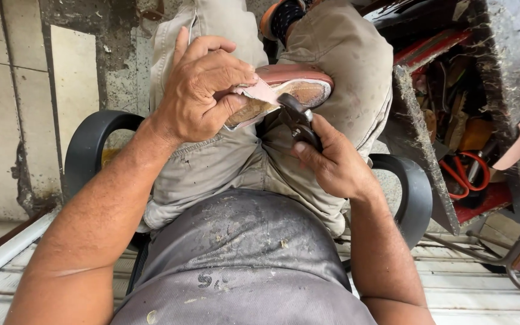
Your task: Repairing a sandal by stretching the leather upper over a wooden last using pliers
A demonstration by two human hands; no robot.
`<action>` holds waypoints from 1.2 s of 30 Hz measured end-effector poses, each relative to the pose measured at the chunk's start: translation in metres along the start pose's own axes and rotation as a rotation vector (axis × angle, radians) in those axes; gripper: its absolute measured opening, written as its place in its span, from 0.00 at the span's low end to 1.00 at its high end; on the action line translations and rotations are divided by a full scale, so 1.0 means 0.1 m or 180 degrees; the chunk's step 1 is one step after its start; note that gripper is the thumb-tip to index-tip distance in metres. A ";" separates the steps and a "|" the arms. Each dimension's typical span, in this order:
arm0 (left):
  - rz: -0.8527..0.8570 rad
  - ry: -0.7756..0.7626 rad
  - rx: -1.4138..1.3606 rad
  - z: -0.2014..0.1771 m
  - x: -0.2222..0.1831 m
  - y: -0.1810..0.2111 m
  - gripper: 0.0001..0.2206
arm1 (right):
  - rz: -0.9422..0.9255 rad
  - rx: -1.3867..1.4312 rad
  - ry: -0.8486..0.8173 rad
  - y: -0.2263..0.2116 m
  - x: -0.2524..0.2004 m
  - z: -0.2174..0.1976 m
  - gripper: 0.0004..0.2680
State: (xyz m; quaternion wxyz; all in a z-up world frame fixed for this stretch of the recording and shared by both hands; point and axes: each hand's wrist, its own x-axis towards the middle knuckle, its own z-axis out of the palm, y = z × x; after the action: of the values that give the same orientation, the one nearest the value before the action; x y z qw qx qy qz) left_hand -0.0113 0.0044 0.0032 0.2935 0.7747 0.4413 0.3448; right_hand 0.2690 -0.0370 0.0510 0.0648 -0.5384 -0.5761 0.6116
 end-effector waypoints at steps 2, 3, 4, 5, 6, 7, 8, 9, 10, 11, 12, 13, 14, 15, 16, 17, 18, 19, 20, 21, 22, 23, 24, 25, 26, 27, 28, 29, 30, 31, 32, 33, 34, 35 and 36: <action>0.0053 0.0026 0.0102 -0.02 0.01 0.05 0.11 | -0.0056 0.0467 0.0069 0.04 0.00 0.04 0.04; 0.0060 0.0012 0.0102 0.00 0.01 0.04 0.11 | -0.0055 0.0480 0.0078 0.04 0.01 0.04 0.04; 0.0129 0.0096 0.0246 0.02 0.00 0.04 0.11 | -0.0051 0.0439 0.0151 0.04 0.02 0.05 0.04; 0.0202 0.0184 0.0390 0.03 0.00 0.03 0.14 | -0.0049 0.0394 0.0226 0.04 0.03 0.05 0.03; 0.0214 0.0173 0.0388 0.07 -0.02 0.01 0.14 | -0.0049 0.0404 0.0239 0.05 0.03 0.05 0.03; 0.0228 0.0220 0.0729 0.10 -0.04 -0.01 0.18 | -0.0027 0.0432 0.0251 0.06 0.04 0.04 0.03; 0.0242 0.0269 0.1069 0.13 -0.06 -0.03 0.23 | -0.0005 0.0460 0.0263 0.06 0.05 0.04 0.03; 0.0240 0.0269 0.1074 0.17 -0.09 0.03 0.23 | -0.0009 0.0460 0.0259 0.05 0.05 0.03 0.03; 0.0066 0.0332 0.1309 0.21 -0.12 0.08 0.17 | 0.0003 0.0405 0.0287 0.03 0.06 0.03 0.02; -0.0101 0.0395 0.1548 0.24 -0.14 0.13 0.12 | 0.0008 0.0352 0.0320 0.02 0.07 0.02 0.02; -0.0095 0.0397 0.1558 0.23 -0.12 0.14 0.12 | -0.0003 0.0355 0.0321 0.02 0.07 0.01 0.02; -0.0142 0.0278 0.1362 0.24 -0.11 0.15 0.14 | 0.0075 0.0347 0.0297 0.02 0.06 0.01 0.02; -0.0190 0.0161 0.1166 0.24 -0.10 0.17 0.15 | 0.0152 0.0338 0.0272 0.03 0.06 0.00 0.02; -0.0182 0.0163 0.1170 0.20 -0.08 0.21 0.15 | 0.0144 0.0338 0.0278 0.02 0.05 0.00 0.02; -0.0134 0.0170 0.1123 0.16 -0.05 0.25 0.14 | 0.0126 0.0324 0.0270 0.01 0.05 -0.01 0.02; -0.0078 0.0165 0.1078 0.11 -0.02 0.29 0.14 | 0.0106 0.0322 0.0268 0.00 0.05 -0.01 0.02; -0.0062 0.0157 0.1087 0.10 0.00 0.29 0.14 | 0.0096 0.0334 0.0280 -0.01 0.05 -0.01 0.02; -0.0080 0.0089 0.1008 0.10 0.01 0.29 0.18 | 0.0151 0.0306 0.0273 -0.01 0.05 -0.02 0.02; -0.0097 0.0021 0.0930 0.09 0.01 0.29 0.22 | 0.0206 0.0278 0.0264 -0.01 0.05 -0.03 0.03; -0.0090 0.0015 0.0936 0.13 0.02 0.28 0.22 | 0.0200 0.0286 0.0269 0.00 0.05 -0.03 0.03; -0.0060 0.0187 0.1140 0.17 0.02 0.27 0.22 | 0.0120 0.0278 0.0267 0.01 0.05 -0.03 0.03; -0.0041 0.0356 0.1336 0.22 0.01 0.26 0.22 | 0.0053 0.0269 0.0255 0.02 0.04 -0.02 0.03; -0.0046 0.0346 0.1335 0.22 0.01 0.27 0.22 | 0.0060 0.0277 0.0250 0.02 0.04 -0.02 0.03; -0.0100 0.0407 0.1401 0.24 0.01 0.27 0.19 | 0.0070 0.0311 0.0258 0.02 0.04 -0.02 0.03; -0.0154 0.0467 0.1467 0.25 0.01 0.28 0.16 | 0.0080 0.0346 0.0266 0.02 0.04 -0.02 0.03; -0.0152 0.0457 0.1467 0.25 0.05 0.34 0.16 | 0.0083 0.0356 0.0267 0.04 0.04 -0.01 0.03; -0.0116 0.0681 0.1457 0.24 0.09 0.40 0.14 | 0.0085 0.0376 0.0292 0.05 0.05 0.00 0.02; -0.0082 0.0903 0.1449 0.24 0.12 0.46 0.11 | 0.0086 0.0397 0.0312 0.07 0.05 0.02 0.02; -0.0083 0.0892 0.1453 0.27 0.13 0.45 0.11 | 0.0088 0.0408 0.0309 0.07 0.05 0.03 0.02; -0.0155 0.0994 0.1499 0.30 0.13 0.45 0.10 | 0.0118 0.0419 0.0332 0.07 0.05 0.04 0.02; -0.0228 0.1095 0.1545 0.33 0.14 0.44 0.10 | 0.0148 0.0430 0.0356 0.07 0.05 0.05 0.03; -0.0226 0.1084 0.1541 0.33 0.13 0.43 0.10 | 0.0155 0.0439 0.0360 0.09 0.07 0.07 0.03; -0.0263 0.1074 0.1515 0.34 0.13 0.42 0.10 | 0.0096 0.0209 0.0370 0.11 0.08 0.08 0.02; -0.0296 0.1064 0.1489 0.34 0.13 0.41 0.10 | 0.0036 -0.0022 0.0384 0.12 0.09 0.09 0.02; -0.0290 0.1054 0.1483 0.34 0.14 0.40 0.10 | 0.0043 -0.0014 0.0392 0.11 0.10 0.10 0.02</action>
State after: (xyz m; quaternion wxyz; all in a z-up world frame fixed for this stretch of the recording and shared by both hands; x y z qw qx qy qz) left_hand 0.0401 -0.0058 0.0174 0.0467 0.7338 0.5849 0.3424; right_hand 0.2636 -0.0399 0.0336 0.0949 -0.5789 -0.5687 0.5766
